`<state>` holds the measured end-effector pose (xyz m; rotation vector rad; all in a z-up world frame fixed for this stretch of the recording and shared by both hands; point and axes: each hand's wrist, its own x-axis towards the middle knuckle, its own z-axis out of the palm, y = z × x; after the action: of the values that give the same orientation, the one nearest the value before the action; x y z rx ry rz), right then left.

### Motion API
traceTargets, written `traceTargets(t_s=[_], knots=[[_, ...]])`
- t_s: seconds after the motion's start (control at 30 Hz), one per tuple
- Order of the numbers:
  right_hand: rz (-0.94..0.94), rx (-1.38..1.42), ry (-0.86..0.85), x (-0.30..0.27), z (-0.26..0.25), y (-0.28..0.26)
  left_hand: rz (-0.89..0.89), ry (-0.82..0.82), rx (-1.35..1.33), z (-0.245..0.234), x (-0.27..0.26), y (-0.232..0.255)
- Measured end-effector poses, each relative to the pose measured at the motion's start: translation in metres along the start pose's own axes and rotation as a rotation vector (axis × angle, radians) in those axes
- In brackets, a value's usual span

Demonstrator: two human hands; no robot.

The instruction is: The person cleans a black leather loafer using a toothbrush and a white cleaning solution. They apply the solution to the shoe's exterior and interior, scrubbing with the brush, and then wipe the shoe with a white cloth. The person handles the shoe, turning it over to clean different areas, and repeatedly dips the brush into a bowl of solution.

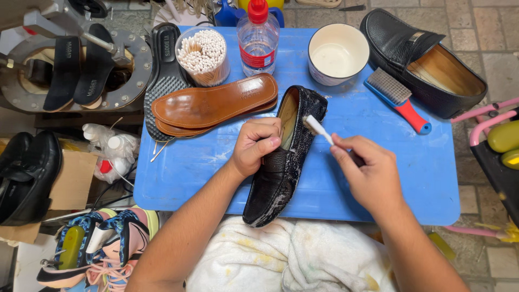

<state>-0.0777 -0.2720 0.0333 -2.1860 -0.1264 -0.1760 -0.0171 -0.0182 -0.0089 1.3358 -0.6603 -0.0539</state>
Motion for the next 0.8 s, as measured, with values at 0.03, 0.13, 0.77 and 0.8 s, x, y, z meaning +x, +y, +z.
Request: traceTargets(t_s=[0.03,0.13,0.77,0.8], knots=[[0.043,-0.044,0.024,0.007,-0.001,-0.001,-0.001,-0.002,-0.007,0.0,0.0,0.0],[0.089,-0.115,0.084,0.034,-0.004,0.001,-0.009,-0.019,0.022,-0.001,0.001,-0.002],[-0.221,-0.018,-0.04,-0.018,0.011,-0.042,0.0,0.012,0.044,0.001,0.001,-0.01],[-0.206,0.045,-0.045,-0.028,0.012,-0.043,0.019,0.011,0.064,0.001,0.0,-0.01]])
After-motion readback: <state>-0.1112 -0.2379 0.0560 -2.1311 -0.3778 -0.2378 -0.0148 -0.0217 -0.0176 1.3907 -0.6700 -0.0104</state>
